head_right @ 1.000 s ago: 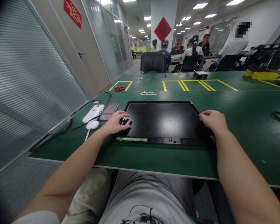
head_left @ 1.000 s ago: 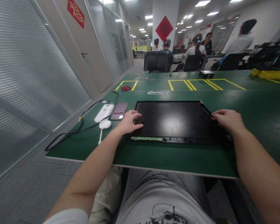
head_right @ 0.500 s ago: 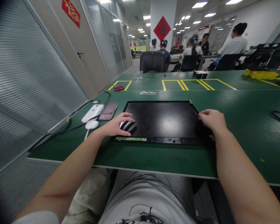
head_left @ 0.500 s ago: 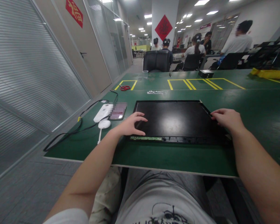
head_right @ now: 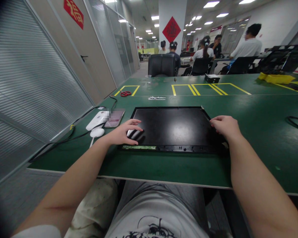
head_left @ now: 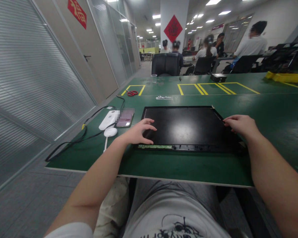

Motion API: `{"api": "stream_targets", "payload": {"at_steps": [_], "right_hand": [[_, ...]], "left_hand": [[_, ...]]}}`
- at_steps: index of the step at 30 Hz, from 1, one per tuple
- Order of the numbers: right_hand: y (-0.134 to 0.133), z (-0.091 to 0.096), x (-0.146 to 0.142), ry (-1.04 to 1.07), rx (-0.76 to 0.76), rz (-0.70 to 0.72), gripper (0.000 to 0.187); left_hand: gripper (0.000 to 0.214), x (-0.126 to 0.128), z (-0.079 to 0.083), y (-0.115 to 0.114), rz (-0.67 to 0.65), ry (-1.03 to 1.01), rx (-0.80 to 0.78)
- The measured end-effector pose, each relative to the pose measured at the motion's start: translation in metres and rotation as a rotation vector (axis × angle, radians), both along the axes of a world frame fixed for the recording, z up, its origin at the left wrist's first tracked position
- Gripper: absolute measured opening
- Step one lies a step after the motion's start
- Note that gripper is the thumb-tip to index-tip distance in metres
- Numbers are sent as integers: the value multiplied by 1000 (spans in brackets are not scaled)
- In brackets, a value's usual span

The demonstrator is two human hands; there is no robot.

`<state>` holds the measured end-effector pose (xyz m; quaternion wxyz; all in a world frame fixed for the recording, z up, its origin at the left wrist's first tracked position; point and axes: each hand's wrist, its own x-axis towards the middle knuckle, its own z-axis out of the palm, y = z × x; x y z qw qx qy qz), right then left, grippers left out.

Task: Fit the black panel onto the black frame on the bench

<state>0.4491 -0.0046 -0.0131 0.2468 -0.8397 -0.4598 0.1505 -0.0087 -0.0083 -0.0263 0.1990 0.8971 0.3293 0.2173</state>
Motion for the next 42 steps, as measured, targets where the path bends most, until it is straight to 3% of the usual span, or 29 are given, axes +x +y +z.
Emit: {"api": "stream_targets", "payload": {"at_steps": [17,28,42], "right_hand": [[-3,1,-1,4,44,-2,26],[0,-3,2,41,41,-28,26],[2,-4,6,-41,34,14,27]], "left_hand": [[55,-8,9,-2,-22,35,-94],[54,-9,8,0,-46,39,-39],[58,-9,10,-3,27,62,-92]]}}
